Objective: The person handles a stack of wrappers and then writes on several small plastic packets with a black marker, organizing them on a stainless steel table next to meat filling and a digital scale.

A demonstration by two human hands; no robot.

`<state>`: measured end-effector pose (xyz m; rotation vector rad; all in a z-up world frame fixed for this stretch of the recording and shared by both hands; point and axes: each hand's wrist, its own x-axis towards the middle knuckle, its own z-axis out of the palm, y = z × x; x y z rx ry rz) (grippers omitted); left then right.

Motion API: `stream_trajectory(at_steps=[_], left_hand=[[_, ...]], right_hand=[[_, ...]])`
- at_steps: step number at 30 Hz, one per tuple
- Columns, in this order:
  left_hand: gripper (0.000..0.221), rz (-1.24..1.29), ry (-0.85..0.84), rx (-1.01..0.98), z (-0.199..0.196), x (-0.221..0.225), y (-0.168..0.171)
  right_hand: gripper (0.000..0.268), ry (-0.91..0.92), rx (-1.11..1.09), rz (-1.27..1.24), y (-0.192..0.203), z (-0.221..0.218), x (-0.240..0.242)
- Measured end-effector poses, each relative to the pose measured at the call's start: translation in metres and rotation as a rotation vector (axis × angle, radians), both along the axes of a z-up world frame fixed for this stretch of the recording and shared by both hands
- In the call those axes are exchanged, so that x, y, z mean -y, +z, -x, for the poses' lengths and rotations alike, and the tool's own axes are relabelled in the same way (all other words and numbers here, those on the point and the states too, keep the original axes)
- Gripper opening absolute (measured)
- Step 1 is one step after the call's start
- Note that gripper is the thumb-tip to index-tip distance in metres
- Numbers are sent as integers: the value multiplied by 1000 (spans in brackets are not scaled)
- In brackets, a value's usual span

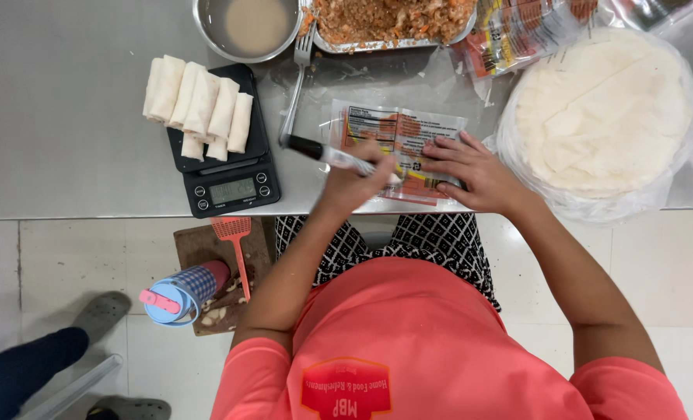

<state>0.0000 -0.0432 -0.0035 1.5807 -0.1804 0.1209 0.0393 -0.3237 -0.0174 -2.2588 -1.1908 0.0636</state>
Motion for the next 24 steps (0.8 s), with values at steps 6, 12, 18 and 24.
stream_trajectory(at_steps=[6, 12, 18, 24], left_hand=[[27, -228, -5, -52, -1, 25, -10], [27, -396, 74, -34, -4, 29, -23], [25, -434, 91, 36, -5, 29, -27], [26, -465, 92, -1, -5, 30, -33]], right_hand=[[48, 11, -22, -8, -1, -1, 4], [49, 14, -62, -2, -6, -3, 6], [49, 18, -77, 0, -10, -4, 8], [52, 28, -104, 27, -9, -5, 9]])
